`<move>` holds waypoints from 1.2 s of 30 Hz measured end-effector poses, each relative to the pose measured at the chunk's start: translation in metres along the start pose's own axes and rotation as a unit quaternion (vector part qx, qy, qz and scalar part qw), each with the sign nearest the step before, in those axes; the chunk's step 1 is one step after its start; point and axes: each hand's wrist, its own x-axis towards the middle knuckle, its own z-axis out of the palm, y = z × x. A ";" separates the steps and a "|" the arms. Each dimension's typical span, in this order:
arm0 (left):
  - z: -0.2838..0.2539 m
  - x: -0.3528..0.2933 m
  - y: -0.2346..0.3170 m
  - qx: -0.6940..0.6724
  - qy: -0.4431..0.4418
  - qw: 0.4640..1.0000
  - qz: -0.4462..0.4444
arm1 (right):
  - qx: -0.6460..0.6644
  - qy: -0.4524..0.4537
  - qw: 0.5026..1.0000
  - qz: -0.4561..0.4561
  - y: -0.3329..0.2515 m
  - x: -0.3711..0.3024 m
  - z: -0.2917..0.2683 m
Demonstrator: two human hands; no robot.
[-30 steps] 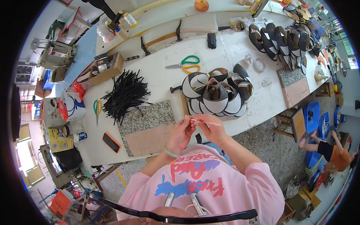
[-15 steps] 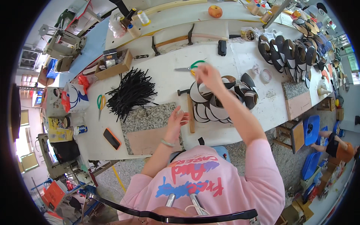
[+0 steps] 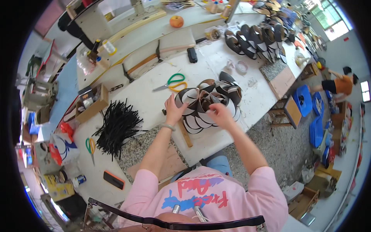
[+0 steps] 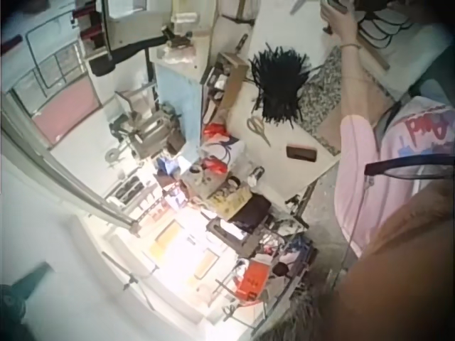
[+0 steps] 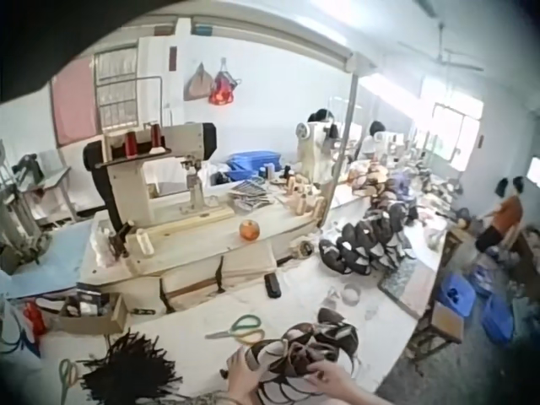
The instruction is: The person applies adhesive to shoe component strips with an applicator stick, stacks them, and then shapes and fits shoe upper pieces together by hand before tapping them with a hammer.
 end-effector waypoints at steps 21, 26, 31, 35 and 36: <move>-0.093 -0.122 0.026 -0.277 -0.066 0.921 0.264 | 0.687 -0.292 0.659 -0.089 0.062 -0.098 0.116; -0.121 -0.193 -0.039 -0.128 -0.047 0.981 0.135 | 0.702 -0.360 0.614 0.024 0.038 -0.128 0.196; -0.163 -0.255 -0.096 0.030 0.091 0.995 0.027 | 0.387 -0.010 0.891 -0.238 -0.010 -0.205 0.251; -0.173 -0.301 -0.116 -0.032 0.124 0.991 0.046 | 0.295 -0.058 0.901 -0.314 -0.059 -0.239 0.329; -0.177 -0.313 -0.114 -0.033 0.131 0.990 0.042 | 0.330 -0.039 0.905 -0.265 -0.065 -0.237 0.349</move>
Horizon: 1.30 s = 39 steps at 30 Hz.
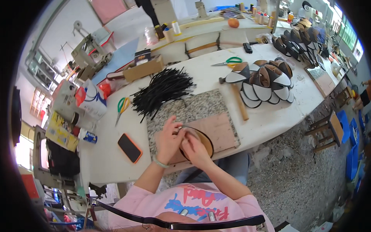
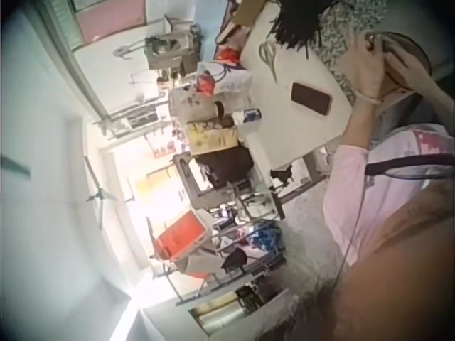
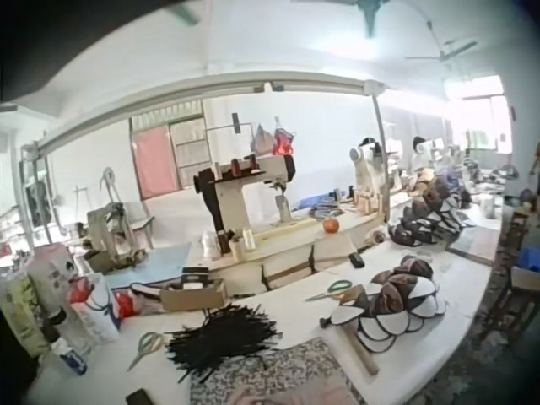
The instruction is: The person applies adhesive to shoe component strips with an applicator stick, stacks them, and then shapes and fits shoe upper pieces together by hand before tapping them with a hammer.
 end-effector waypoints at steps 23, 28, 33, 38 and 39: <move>0.027 -0.026 0.017 -0.547 -0.159 0.800 -0.188 | 0.049 0.057 0.997 -0.032 -0.029 -0.071 -0.026; 0.013 -0.041 0.025 -0.508 -0.201 0.837 -0.038 | 0.339 0.131 0.930 -0.060 -0.026 -0.066 -0.037; -0.011 -0.034 -0.042 -0.461 -0.226 0.856 -0.067 | 0.404 0.022 0.913 -0.059 -0.031 -0.051 -0.031; -0.070 -0.052 -0.037 -0.318 -0.381 0.866 0.065 | 0.351 -0.006 0.924 0.150 -0.060 -0.020 -0.016; -0.076 -0.050 -0.026 -0.368 -0.330 0.868 0.047 | 0.259 -0.069 0.951 0.153 -0.062 -0.014 -0.017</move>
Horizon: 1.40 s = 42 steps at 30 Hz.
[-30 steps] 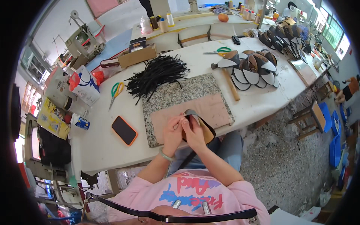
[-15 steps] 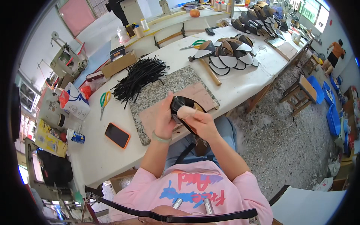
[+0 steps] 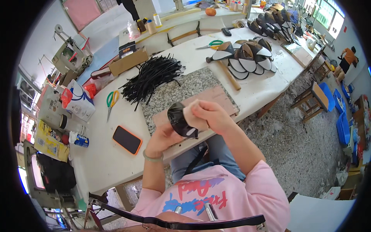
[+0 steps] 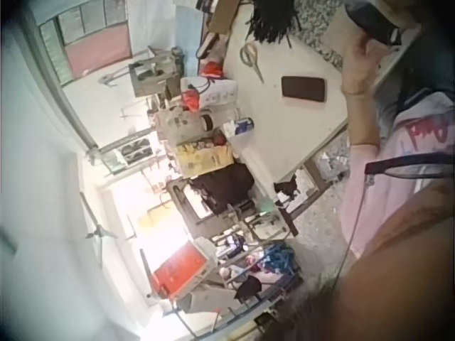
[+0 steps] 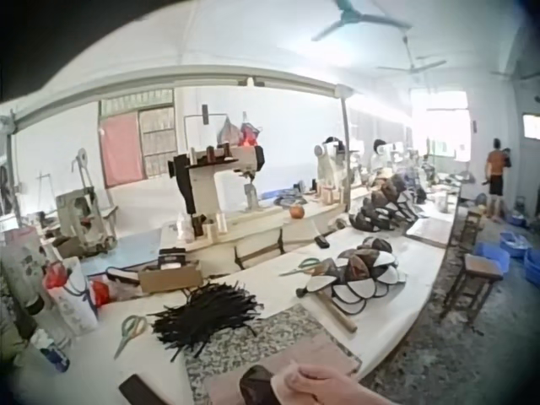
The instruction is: The person applies adhesive to shoe component strips with an applicator stick, stacks them, and then shapes and fits shoe upper pieces together by hand before tapping them with a hammer.
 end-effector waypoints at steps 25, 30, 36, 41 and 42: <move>0.045 -0.007 -0.010 -0.541 0.181 0.821 0.008 | -0.375 -0.057 0.852 -0.361 0.040 0.012 -0.006; 0.024 -0.019 -0.031 -0.331 0.242 0.907 -0.099 | -0.480 -0.148 0.782 -0.368 -0.002 0.021 -0.029; -0.011 0.032 0.041 0.410 0.171 0.886 0.134 | -0.491 -0.375 0.766 -0.175 -0.042 0.050 -0.037; -0.026 0.060 0.043 0.240 -0.148 0.957 0.066 | -0.478 -0.376 0.791 -0.073 -0.059 0.051 -0.019; -0.021 0.065 0.052 0.268 -0.184 0.946 -0.002 | -0.506 -0.360 0.783 -0.032 -0.062 0.050 -0.023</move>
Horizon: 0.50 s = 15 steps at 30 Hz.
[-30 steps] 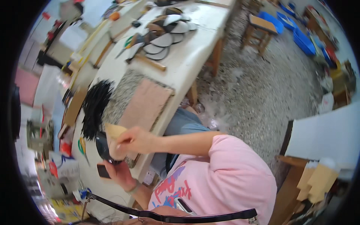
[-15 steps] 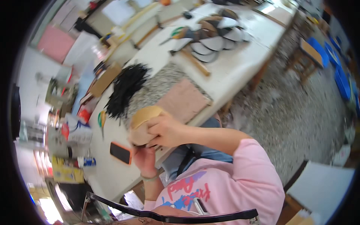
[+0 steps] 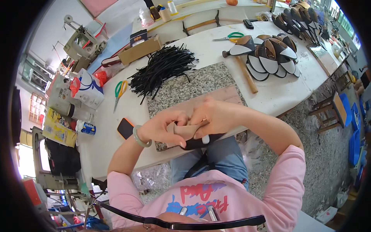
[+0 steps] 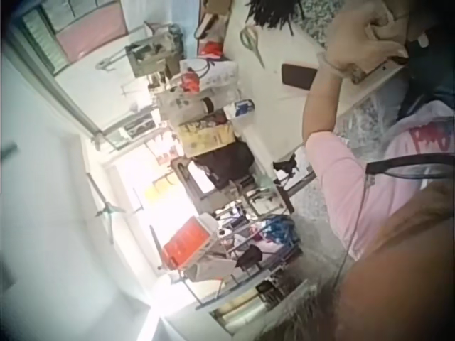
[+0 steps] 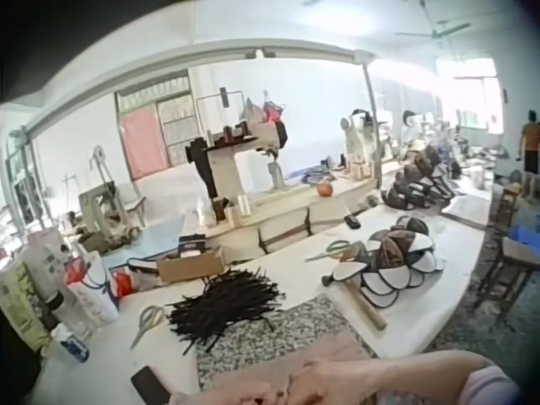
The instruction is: The person applies adhesive to shoe component strips with an applicator stick, stacks them, and then shapes and fits shoe upper pieces together by hand before tapping them with a hammer.
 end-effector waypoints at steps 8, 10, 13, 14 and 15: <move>0.014 0.035 -0.036 0.611 0.031 0.785 0.100 | -0.490 0.226 0.836 -0.101 0.054 0.005 0.028; 0.038 0.031 -0.049 0.620 0.016 0.779 0.097 | -0.545 0.217 0.805 -0.086 0.075 0.005 0.048; 0.056 0.021 -0.057 0.619 -0.009 0.782 0.066 | -0.519 0.199 0.826 -0.095 0.092 0.006 0.068; 0.053 0.021 -0.062 0.579 -0.012 0.815 0.022 | -0.468 0.203 0.858 -0.067 0.097 0.007 0.067; 0.050 0.019 -0.065 0.536 -0.015 0.844 -0.026 | -0.414 0.205 0.886 -0.041 0.098 0.009 0.066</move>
